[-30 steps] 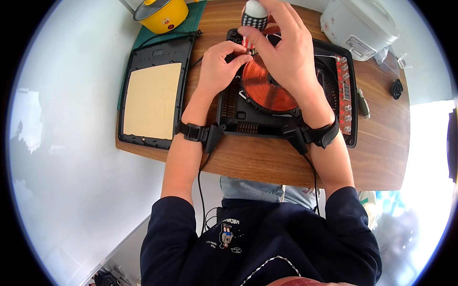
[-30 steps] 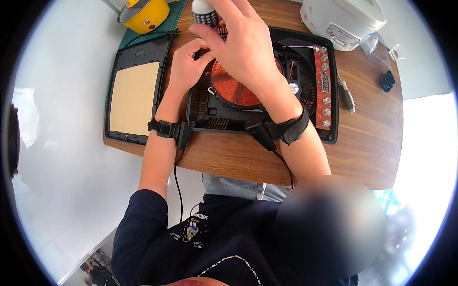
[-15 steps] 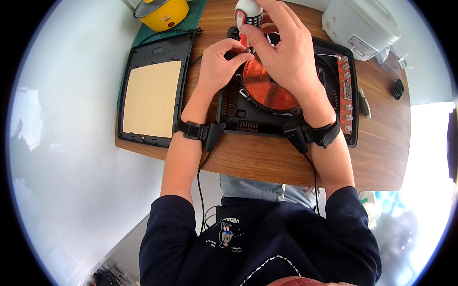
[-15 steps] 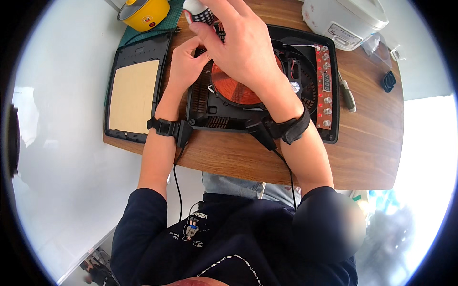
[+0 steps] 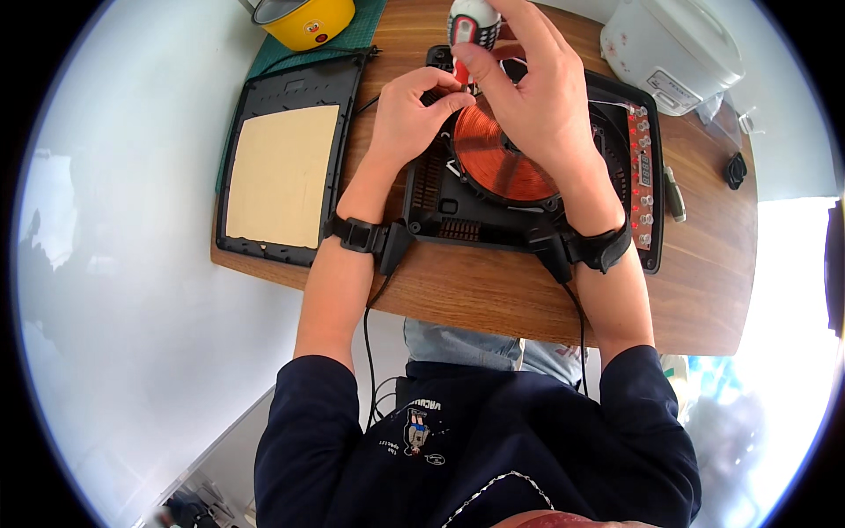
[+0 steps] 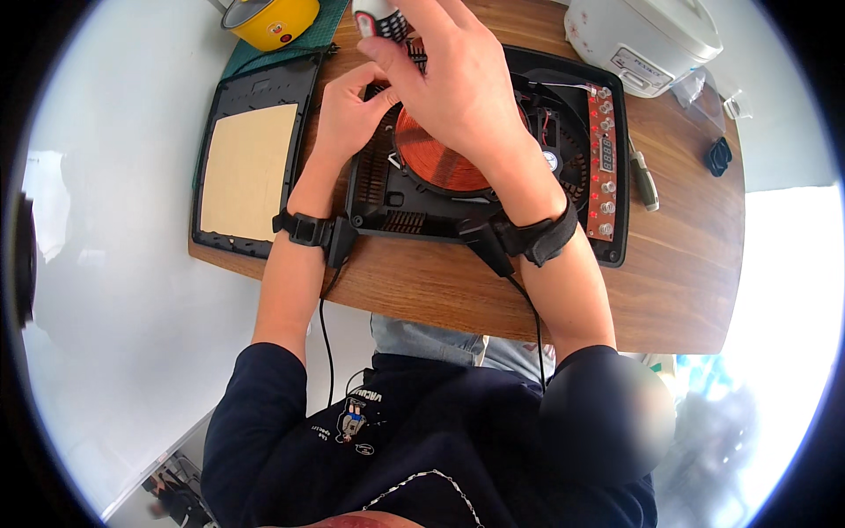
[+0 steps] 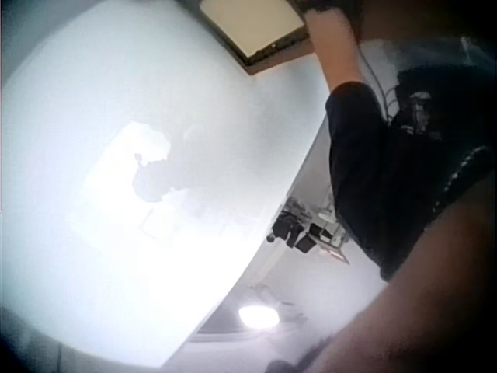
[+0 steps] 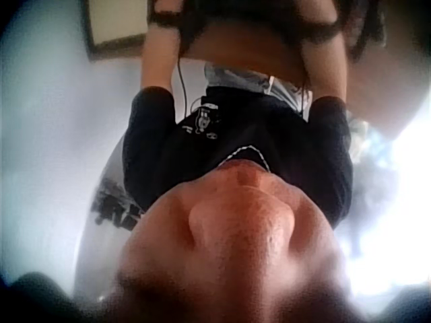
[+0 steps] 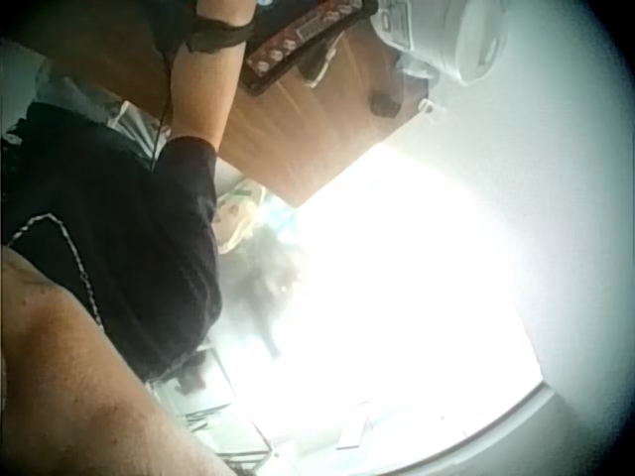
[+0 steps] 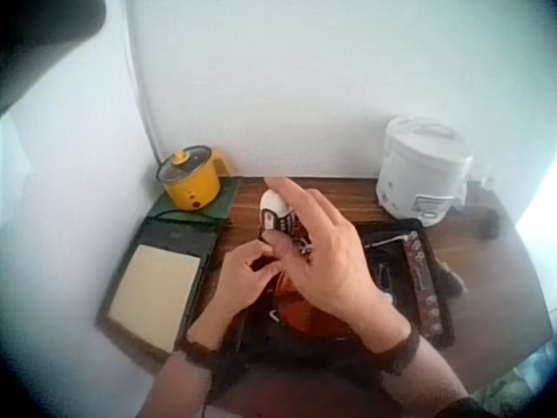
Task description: The person uses a screwdriver to loosen and remove screws from a disassembled electronic device containing a copper coil. They then lift the coil assembly out of the housing and set it aside on the table.
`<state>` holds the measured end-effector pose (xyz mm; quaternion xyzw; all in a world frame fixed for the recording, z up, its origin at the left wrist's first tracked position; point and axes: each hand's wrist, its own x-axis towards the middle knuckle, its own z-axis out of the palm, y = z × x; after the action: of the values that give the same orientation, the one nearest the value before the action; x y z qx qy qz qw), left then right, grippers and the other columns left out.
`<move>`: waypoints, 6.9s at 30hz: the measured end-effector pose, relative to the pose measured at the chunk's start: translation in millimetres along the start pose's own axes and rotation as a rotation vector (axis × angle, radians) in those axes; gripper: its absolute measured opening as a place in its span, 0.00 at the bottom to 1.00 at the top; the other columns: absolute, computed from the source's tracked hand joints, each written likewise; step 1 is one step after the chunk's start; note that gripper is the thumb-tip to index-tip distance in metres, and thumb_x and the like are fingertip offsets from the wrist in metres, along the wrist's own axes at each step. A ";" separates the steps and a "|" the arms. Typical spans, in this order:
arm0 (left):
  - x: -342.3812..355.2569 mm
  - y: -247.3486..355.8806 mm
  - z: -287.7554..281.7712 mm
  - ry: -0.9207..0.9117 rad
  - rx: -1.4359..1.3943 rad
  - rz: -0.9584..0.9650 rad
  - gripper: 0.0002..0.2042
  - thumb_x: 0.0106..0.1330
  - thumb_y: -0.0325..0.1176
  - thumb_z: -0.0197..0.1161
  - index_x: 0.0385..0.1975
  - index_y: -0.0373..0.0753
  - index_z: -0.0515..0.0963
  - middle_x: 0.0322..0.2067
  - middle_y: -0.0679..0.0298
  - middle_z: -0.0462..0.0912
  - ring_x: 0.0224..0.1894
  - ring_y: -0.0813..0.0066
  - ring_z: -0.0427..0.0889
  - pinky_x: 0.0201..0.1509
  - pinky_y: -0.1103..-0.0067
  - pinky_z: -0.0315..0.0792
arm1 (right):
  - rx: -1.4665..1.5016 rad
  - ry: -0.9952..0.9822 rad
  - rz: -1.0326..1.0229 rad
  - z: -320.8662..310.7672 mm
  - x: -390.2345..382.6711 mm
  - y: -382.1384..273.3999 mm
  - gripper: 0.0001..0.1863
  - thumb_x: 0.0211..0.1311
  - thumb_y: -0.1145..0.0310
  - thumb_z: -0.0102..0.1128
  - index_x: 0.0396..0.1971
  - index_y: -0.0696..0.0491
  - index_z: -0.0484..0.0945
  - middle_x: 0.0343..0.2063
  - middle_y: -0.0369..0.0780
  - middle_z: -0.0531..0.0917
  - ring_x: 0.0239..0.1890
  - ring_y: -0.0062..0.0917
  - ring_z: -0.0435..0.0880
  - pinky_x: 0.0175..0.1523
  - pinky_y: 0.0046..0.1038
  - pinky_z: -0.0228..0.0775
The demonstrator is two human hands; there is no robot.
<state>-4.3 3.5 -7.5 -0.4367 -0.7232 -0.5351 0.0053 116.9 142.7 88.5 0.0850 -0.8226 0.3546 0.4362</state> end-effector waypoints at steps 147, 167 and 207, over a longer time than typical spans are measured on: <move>-3.9 -23.9 -4.4 -0.240 0.227 0.180 0.19 0.60 0.22 0.53 0.49 0.45 0.83 0.44 0.67 0.86 0.51 0.67 0.80 0.69 0.65 0.59 | -0.598 -0.003 0.419 -156.8 -138.0 1.7 0.33 0.57 0.64 0.77 0.62 0.53 0.76 0.61 0.44 0.77 0.64 0.38 0.76 0.66 0.39 0.69; -6.4 -20.0 -6.7 -0.205 0.314 0.213 0.18 0.64 0.24 0.60 0.54 0.46 0.84 0.53 0.61 0.86 0.62 0.56 0.78 0.73 0.63 0.62 | -0.645 -0.851 0.108 -39.8 -96.7 -2.8 0.47 0.54 0.42 0.74 0.74 0.30 0.64 0.77 0.47 0.54 0.77 0.59 0.53 0.67 0.74 0.59; -1.2 -21.1 -2.4 -0.163 0.091 0.109 0.25 0.62 0.20 0.60 0.61 0.41 0.77 0.40 0.60 0.88 0.48 0.60 0.85 0.62 0.68 0.73 | -0.573 -0.770 0.117 -36.2 -108.9 11.4 0.42 0.58 0.44 0.70 0.74 0.27 0.65 0.78 0.41 0.55 0.79 0.52 0.49 0.72 0.73 0.41</move>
<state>-18.2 -0.1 -23.3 -0.5165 -0.7200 -0.4635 -0.0047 201.5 156.5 11.2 0.0402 -0.9923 0.0804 0.0853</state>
